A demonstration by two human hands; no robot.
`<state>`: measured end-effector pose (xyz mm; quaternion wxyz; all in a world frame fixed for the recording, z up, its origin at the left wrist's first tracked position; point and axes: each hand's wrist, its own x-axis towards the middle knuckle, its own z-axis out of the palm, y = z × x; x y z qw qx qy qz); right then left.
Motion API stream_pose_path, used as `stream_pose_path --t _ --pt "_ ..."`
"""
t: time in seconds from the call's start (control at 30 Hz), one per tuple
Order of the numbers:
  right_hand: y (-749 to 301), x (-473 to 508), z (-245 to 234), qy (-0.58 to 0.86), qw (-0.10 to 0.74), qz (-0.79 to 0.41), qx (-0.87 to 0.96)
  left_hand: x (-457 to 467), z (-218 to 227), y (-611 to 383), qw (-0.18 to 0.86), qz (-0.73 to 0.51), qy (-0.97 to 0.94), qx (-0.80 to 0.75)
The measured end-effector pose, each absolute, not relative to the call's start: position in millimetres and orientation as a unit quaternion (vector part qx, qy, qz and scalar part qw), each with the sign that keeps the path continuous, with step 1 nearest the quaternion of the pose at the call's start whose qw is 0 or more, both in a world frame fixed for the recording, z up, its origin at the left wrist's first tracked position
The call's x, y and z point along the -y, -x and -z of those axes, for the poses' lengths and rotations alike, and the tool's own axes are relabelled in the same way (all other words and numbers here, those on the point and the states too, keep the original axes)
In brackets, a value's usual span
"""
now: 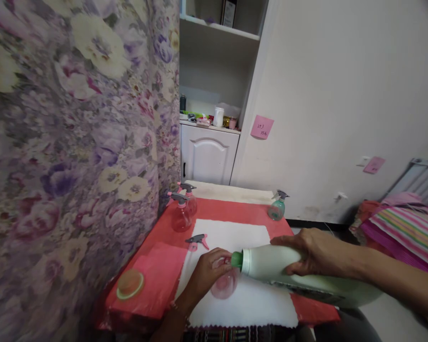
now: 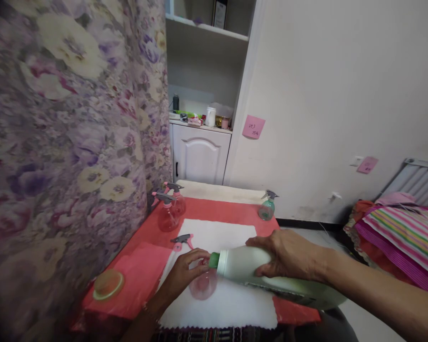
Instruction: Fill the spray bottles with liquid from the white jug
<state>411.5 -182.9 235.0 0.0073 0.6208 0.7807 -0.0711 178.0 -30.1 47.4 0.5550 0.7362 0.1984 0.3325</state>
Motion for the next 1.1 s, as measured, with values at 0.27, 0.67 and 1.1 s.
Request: stream_pose_path --t 0.27,0.67,1.1 --pt "-411 183 -235 -0.624 0.012 0.06 -0.779 31 -49 -178 0.539 -0.333 -0.746 -0.206" --pt "-416 183 -228 -0.627 0.009 0.067 -0.776 31 -49 -178 0.535 -0.335 -0.746 -0.21" --pt "-421 196 -210 -0.684 -0.066 0.157 -0.709 29 -49 -177 0.521 -0.337 -0.756 -0.209"
